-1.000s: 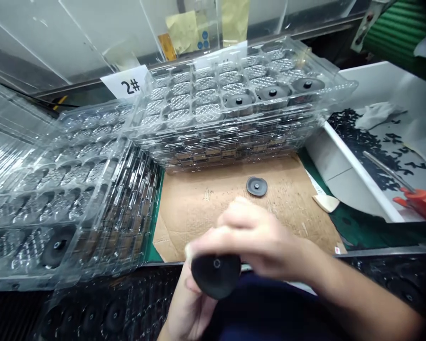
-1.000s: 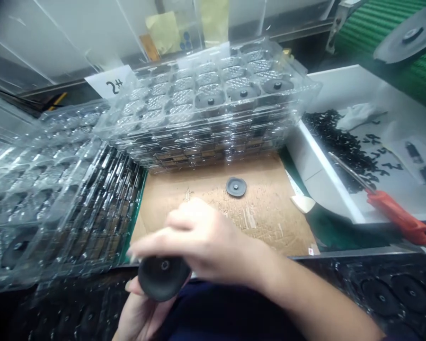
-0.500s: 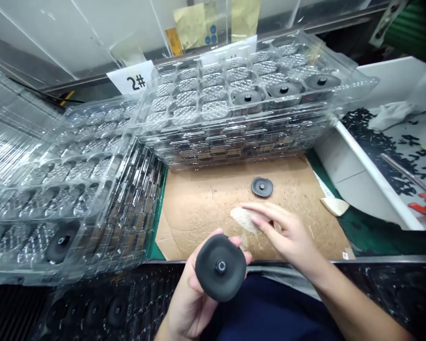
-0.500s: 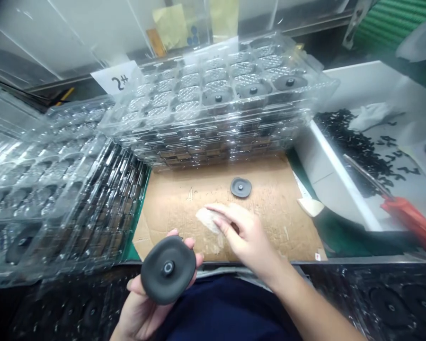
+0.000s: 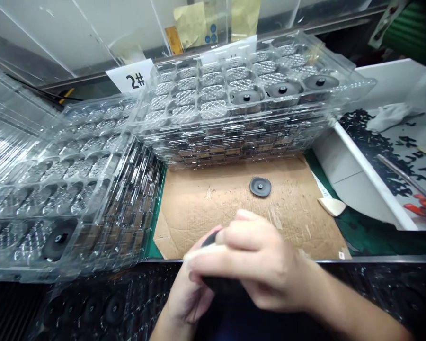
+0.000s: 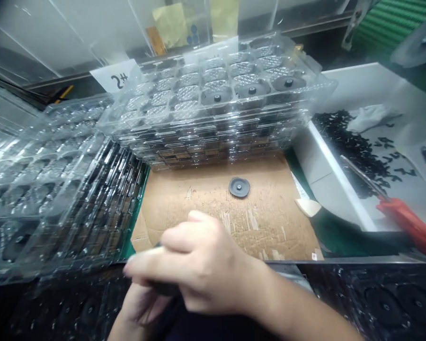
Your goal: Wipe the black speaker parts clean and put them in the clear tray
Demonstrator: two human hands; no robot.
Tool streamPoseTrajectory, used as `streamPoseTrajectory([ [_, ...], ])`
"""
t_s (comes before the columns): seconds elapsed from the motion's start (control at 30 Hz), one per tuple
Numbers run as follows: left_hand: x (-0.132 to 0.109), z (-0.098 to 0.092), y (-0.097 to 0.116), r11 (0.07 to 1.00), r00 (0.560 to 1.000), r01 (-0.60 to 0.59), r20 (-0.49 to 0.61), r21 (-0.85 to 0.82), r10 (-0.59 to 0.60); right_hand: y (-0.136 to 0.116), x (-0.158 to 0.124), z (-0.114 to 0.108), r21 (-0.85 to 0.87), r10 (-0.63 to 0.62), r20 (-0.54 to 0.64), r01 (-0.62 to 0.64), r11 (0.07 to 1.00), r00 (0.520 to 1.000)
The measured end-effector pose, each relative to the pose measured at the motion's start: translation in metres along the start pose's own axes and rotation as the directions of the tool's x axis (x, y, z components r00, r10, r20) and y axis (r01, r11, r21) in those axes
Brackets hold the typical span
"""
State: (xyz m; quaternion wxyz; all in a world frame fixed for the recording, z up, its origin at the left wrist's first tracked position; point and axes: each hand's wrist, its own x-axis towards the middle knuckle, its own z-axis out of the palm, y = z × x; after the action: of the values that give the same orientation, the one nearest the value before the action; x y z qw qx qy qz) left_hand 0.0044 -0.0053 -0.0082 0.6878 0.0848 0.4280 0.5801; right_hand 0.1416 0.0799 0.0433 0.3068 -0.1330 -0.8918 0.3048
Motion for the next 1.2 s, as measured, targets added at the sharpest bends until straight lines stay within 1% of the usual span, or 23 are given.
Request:
streamPoseTrajectory([
  [0.07, 0.002, -0.001, 0.004, 0.998, 0.998, -0.045, 0.039, -0.036, 0.047, -0.007, -0.007, 0.008, -0.055, 0.106, -0.121, -0.113, 0.992, 0.987],
  [0.13, 0.004, -0.002, 0.008, 0.989, 0.99, -0.135, 0.026, -0.059, 0.136, -0.011, -0.018, 0.015, -0.07, 0.178, -0.203, -0.196, 0.978, 0.963],
  [0.17, 0.004, -0.002, 0.01, 0.983, 0.984, -0.175, 0.004, -0.06, 0.176, -0.012, -0.023, 0.016, -0.029, 0.212, -0.22, -0.224, 0.974, 0.952],
  [0.23, 0.005, 0.0, 0.011, 0.973, 0.974, -0.225, -0.04, -0.054, 0.223, -0.009, -0.032, 0.017, 0.137, 0.324, -0.197, -0.301, 0.944, 0.925],
  [0.3, 0.006, 0.003, 0.011, 0.964, 0.964, -0.261, -0.071, -0.046, 0.258, -0.005, -0.035, 0.013, 0.281, 0.461, -0.182, -0.403, 0.871, 0.869],
  [0.37, 0.006, 0.006, 0.009, 0.956, 0.954, -0.292, -0.077, -0.033, 0.288, -0.003, -0.033, 0.01, 0.316, 0.546, -0.266, -0.463, 0.828, 0.795],
  [0.4, 0.006, 0.007, 0.007, 0.949, 0.946, -0.315, -0.083, -0.022, 0.312, -0.003, -0.029, 0.009, 0.302, 0.547, -0.337, -0.462, 0.834, 0.766],
  [0.43, 0.005, 0.008, 0.005, 0.944, 0.941, -0.33, -0.081, -0.006, 0.328, -0.004, -0.025, 0.01, 0.27, 0.514, -0.393, -0.439, 0.857, 0.762],
  [0.5, 0.004, 0.008, 0.002, 0.936, 0.933, -0.351, -0.082, 0.021, 0.351, -0.007, -0.015, 0.016, 0.194, 0.352, -0.418, -0.297, 0.935, 0.837],
  [0.57, 0.003, 0.005, 0.0, 0.925, 0.917, -0.375, -0.119, 0.061, 0.38, -0.008, -0.007, 0.021, 0.159, 0.252, -0.323, -0.21, 0.965, 0.912],
  [0.6, 0.003, 0.004, 0.0, 0.921, 0.909, -0.38, -0.147, 0.083, 0.389, -0.008, -0.006, 0.023, 0.158, 0.265, -0.247, -0.231, 0.96, 0.932],
  [0.63, 0.003, 0.002, 0.0, 0.918, 0.901, -0.384, -0.175, 0.1, 0.396, -0.007, -0.005, 0.022, 0.157, 0.317, -0.166, -0.293, 0.943, 0.934],
  [0.67, 0.003, 0.001, 0.0, 0.914, 0.892, -0.39, -0.199, 0.115, 0.406, -0.007, -0.006, 0.02, 0.149, 0.384, -0.104, -0.367, 0.918, 0.917],
  [0.7, 0.003, 0.001, 0.0, 0.912, 0.888, -0.39, -0.211, 0.126, 0.409, -0.008, -0.007, 0.017, 0.135, 0.436, -0.061, -0.426, 0.895, 0.898],
  [0.73, 0.002, 0.002, 0.0, 0.91, 0.885, -0.393, -0.216, 0.129, 0.413, -0.009, -0.008, 0.014, 0.124, 0.455, -0.063, -0.446, 0.886, 0.888],
  [0.8, 0.0, 0.006, 0.0, 0.906, 0.879, -0.403, -0.221, 0.133, 0.423, -0.014, -0.008, 0.008, 0.125, 0.446, -0.168, -0.43, 0.894, 0.879],
  [0.87, -0.001, 0.009, 0.001, 0.903, 0.882, -0.412, -0.196, 0.126, 0.429, -0.017, -0.004, 0.009, 0.146, 0.347, -0.275, -0.318, 0.937, 0.896],
  [0.9, -0.002, 0.01, 0.002, 0.9, 0.882, -0.42, -0.181, 0.117, 0.435, -0.018, -0.002, 0.011, 0.165, 0.295, -0.294, -0.256, 0.953, 0.909],
  [0.97, -0.002, 0.009, 0.004, 0.894, 0.876, -0.434, -0.18, 0.111, 0.448, -0.014, -0.002, 0.017, 0.202, 0.236, -0.25, -0.188, 0.961, 0.939],
  [1.03, 0.0, 0.004, 0.007, 0.889, 0.864, -0.445, -0.21, 0.107, 0.457, -0.005, -0.008, 0.02, 0.214, 0.302, -0.156, -0.266, 0.94, 0.94],
  [1.1, 0.001, 0.0, 0.008, 0.892, 0.866, -0.445, -0.215, 0.08, 0.451, 0.003, -0.018, 0.017, 0.184, 0.438, -0.105, -0.415, 0.891, 0.893],
  [1.17, 0.002, -0.003, 0.007, 0.888, 0.872, -0.458, -0.174, 0.035, 0.457, 0.005, -0.025, 0.011, 0.164, 0.538, -0.159, -0.516, 0.841, 0.828],
  [1.2, 0.002, -0.003, 0.005, 0.888, 0.876, -0.46, -0.152, 0.021, 0.458, 0.003, -0.025, 0.007, 0.161, 0.548, -0.209, -0.524, 0.836, 0.81],
])
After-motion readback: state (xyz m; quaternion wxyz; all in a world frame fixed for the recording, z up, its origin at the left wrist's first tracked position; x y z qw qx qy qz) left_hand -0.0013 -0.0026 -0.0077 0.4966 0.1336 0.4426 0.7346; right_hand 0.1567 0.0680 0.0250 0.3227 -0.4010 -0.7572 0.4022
